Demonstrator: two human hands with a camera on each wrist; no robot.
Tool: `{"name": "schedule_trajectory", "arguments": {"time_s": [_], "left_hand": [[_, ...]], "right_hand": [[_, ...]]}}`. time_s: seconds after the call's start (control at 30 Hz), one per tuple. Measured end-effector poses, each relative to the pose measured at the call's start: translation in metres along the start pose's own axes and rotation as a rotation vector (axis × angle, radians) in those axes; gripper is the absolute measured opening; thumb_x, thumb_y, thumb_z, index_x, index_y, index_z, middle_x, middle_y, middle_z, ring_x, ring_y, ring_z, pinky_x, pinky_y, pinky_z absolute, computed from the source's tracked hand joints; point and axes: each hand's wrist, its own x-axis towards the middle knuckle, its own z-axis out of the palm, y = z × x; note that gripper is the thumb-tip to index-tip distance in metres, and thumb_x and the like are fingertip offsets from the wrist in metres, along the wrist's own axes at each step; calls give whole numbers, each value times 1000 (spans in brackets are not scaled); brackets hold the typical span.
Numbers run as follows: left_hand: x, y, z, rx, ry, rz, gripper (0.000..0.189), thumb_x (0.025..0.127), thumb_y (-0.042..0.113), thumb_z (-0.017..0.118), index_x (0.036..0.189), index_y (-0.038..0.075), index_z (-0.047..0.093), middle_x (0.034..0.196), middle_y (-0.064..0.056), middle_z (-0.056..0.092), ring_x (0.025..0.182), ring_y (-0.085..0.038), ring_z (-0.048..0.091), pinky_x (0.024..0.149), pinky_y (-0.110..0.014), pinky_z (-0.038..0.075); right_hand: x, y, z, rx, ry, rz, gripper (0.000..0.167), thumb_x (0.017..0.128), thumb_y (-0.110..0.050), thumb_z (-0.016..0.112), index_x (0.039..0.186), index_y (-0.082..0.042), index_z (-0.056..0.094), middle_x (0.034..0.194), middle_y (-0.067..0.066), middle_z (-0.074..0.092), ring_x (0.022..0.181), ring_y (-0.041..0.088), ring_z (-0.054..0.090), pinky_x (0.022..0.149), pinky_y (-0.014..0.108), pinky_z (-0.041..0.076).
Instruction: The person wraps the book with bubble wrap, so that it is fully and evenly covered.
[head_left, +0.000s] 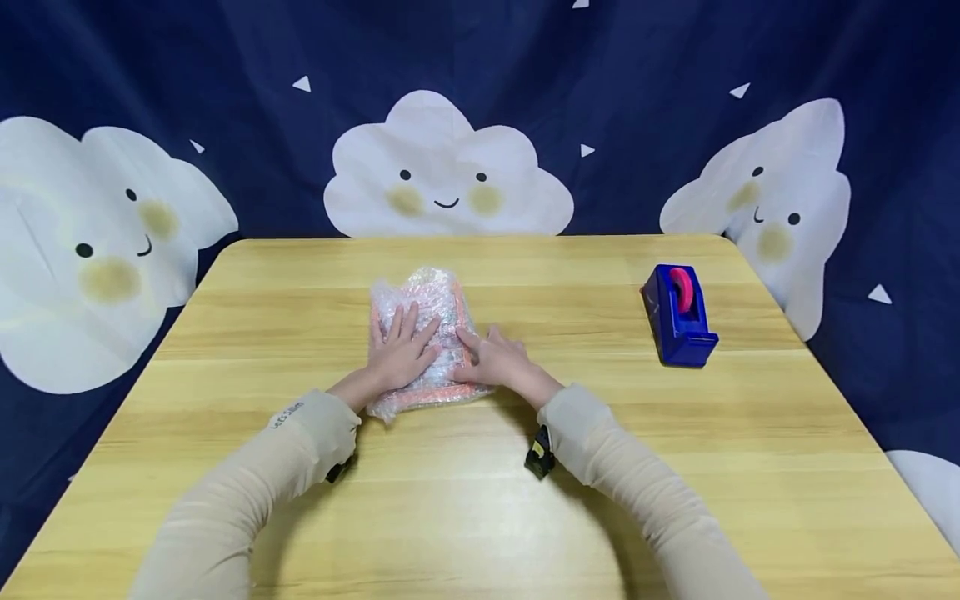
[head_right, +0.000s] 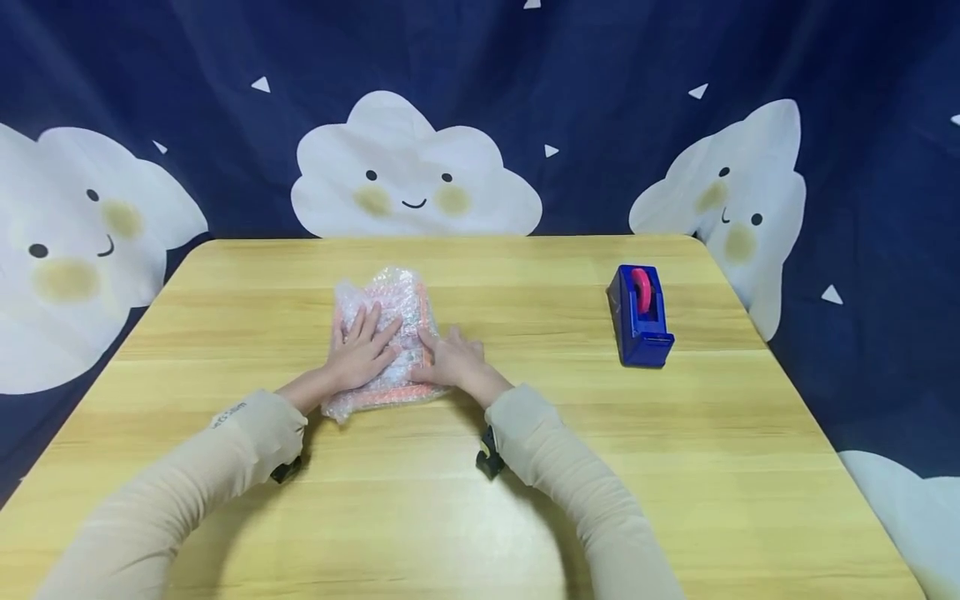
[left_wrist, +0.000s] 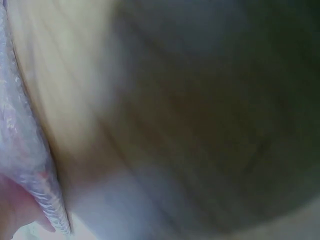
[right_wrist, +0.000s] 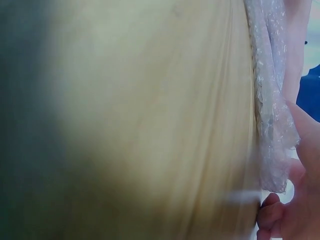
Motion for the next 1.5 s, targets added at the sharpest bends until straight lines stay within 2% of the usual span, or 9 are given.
{"name": "schedule_trajectory", "arguments": {"time_s": [0.3, 0.4, 0.53, 0.67, 0.77, 0.9, 1.3, 1.43, 1.5], "left_hand": [[0, -3, -1, 8, 8, -14, 56, 96, 49, 22, 147, 25, 16, 152, -13, -11, 137, -35, -15, 100, -59, -20], [1, -4, -2, 9, 7, -14, 56, 96, 49, 22, 147, 25, 16, 152, -13, -11, 137, -34, -15, 101, -59, -20], [4, -3, -3, -6, 1, 2, 56, 96, 49, 23, 147, 26, 16, 152, -12, -11, 137, -34, -14, 101, -58, -19], [9, 0, 0, -18, -13, 28, 57, 96, 51, 22, 147, 27, 15, 152, -11, -11, 137, -34, -15, 102, -59, -18], [13, 3, 2, -12, -15, 51, 57, 96, 51, 22, 147, 28, 15, 152, -12, -10, 137, -34, -13, 102, -59, -17], [15, 7, 1, 5, -27, 75, 56, 96, 51, 23, 147, 28, 15, 152, -12, -10, 137, -35, -11, 103, -59, -16], [28, 15, -1, 35, -59, 99, 57, 96, 50, 22, 147, 26, 14, 151, -12, -12, 137, -35, -11, 102, -59, -18], [37, 13, -9, -8, -50, 122, 58, 96, 50, 25, 147, 26, 14, 151, -14, -11, 137, -37, -10, 102, -59, -18], [40, 10, -12, -61, -28, 131, 60, 95, 49, 31, 147, 24, 16, 151, -15, -9, 137, -37, -10, 102, -59, -18]], "right_hand": [[3, -3, -1, 1, -6, 1, 84, 77, -61, 57, 145, -30, 18, 146, 28, 18, 132, 41, 26, 105, 59, 16], [4, -4, -2, -15, -4, -4, 84, 78, -61, 57, 145, -29, 19, 146, 27, 21, 131, 41, 28, 104, 58, 21], [1, -5, -5, -31, -1, 1, 83, 78, -60, 57, 145, -26, 21, 145, 19, 30, 130, 37, 32, 99, 57, 26], [-4, -3, -7, -52, -8, 31, 82, 80, -58, 57, 145, -24, 22, 144, 12, 35, 131, 34, 30, 100, 63, 20], [-8, -2, -8, -73, -6, 47, 82, 80, -59, 57, 145, -23, 22, 142, 13, 37, 127, 33, 37, 98, 61, 25], [-11, 0, -9, -101, -3, 54, 84, 78, -60, 57, 145, -20, 24, 140, 14, 41, 119, 31, 46, 91, 51, 34], [-10, 11, -14, -96, -9, 86, 87, 77, -62, 58, 146, -22, 22, 125, 13, 55, 110, 31, 52, 97, 60, 28], [-6, 14, -19, -65, 5, 95, 87, 78, -61, 57, 146, -22, 20, 122, 11, 56, 113, 30, 51, 98, 62, 25], [-3, 14, -22, -54, 5, 93, 87, 78, -62, 56, 146, -23, 19, 117, 10, 58, 110, 28, 51, 97, 60, 27]]}}
